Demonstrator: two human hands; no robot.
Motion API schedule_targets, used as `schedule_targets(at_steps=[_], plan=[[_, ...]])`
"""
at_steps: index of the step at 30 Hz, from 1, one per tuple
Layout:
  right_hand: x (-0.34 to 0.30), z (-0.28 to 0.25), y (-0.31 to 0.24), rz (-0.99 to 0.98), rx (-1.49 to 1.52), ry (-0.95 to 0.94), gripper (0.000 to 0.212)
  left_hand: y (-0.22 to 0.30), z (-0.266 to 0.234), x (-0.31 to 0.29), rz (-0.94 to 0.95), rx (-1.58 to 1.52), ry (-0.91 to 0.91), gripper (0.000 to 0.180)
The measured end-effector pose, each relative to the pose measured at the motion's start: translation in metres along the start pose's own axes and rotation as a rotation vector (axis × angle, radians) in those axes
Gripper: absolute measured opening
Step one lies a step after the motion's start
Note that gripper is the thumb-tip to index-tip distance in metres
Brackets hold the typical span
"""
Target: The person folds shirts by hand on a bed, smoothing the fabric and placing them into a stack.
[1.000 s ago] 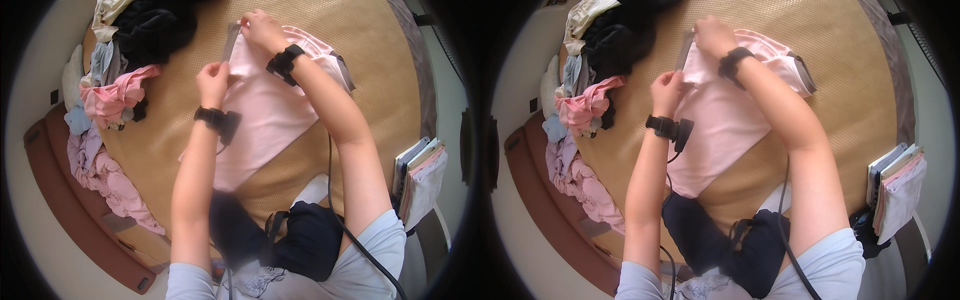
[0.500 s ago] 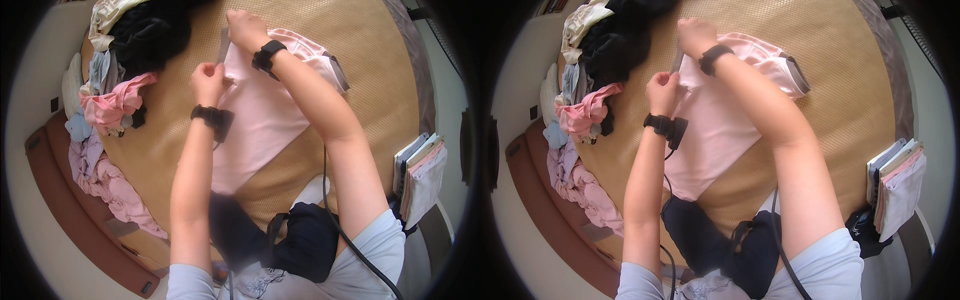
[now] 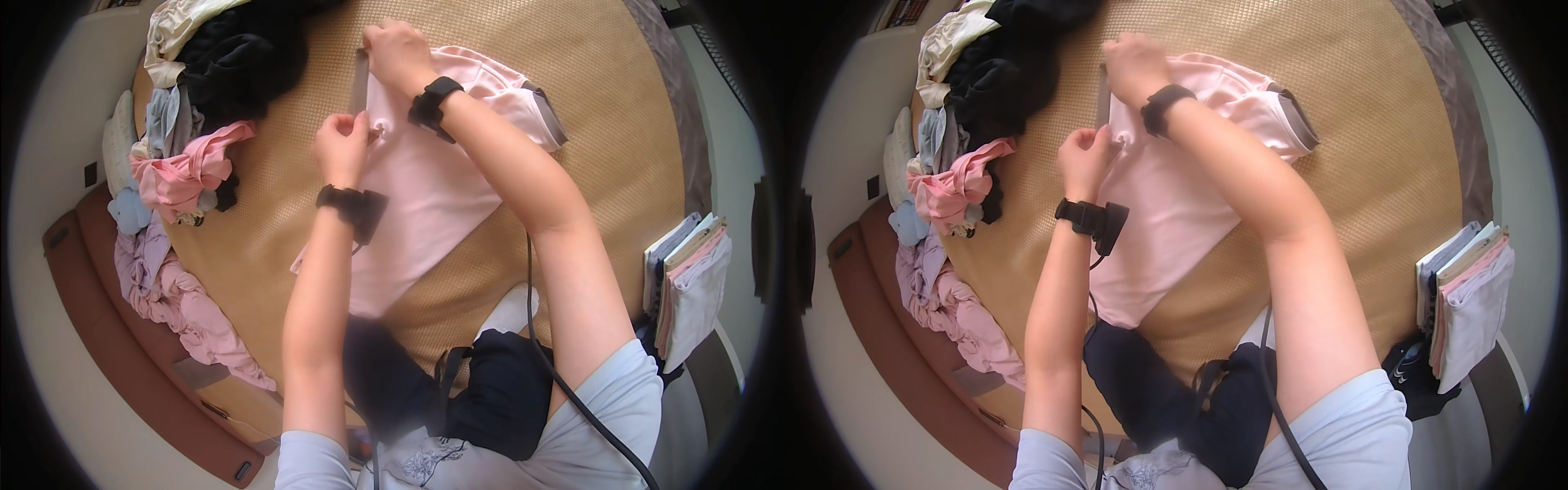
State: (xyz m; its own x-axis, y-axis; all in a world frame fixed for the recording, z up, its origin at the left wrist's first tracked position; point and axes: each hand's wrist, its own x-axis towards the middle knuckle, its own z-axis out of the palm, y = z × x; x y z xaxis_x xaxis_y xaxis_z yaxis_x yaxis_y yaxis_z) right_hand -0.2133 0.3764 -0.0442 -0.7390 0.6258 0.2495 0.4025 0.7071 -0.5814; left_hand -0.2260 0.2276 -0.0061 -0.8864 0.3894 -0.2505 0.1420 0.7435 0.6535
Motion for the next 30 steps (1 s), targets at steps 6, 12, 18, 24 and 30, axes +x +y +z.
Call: schedule_targets(at_steps=[6, 12, 18, 24, 30], plan=[[0.003, 0.002, -0.007, 0.0, 0.083, -0.044, 0.006, -0.012, 0.005, 0.007, -0.137, -0.157, -0.064, 0.023], [-0.002, -0.018, 0.014, 0.037, 0.325, -0.208, 0.015, -0.015, 0.008, 0.009, -0.142, -0.18, -0.04, 0.022], [-0.02, -0.091, 0.064, 0.373, -0.1, -0.354, 0.018, -0.01, 0.005, 0.004, -0.137, -0.247, -0.061, 0.024], [-0.028, -0.099, 0.069, 0.506, -0.205, -0.471, 0.016, -0.001, 0.002, 0.0, -0.184, -0.239, -0.053, 0.027], [-0.027, -0.096, 0.064, 0.466, -0.118, -0.361, 0.012, 0.002, 0.003, -0.001, -0.185, -0.222, -0.078, 0.034]])
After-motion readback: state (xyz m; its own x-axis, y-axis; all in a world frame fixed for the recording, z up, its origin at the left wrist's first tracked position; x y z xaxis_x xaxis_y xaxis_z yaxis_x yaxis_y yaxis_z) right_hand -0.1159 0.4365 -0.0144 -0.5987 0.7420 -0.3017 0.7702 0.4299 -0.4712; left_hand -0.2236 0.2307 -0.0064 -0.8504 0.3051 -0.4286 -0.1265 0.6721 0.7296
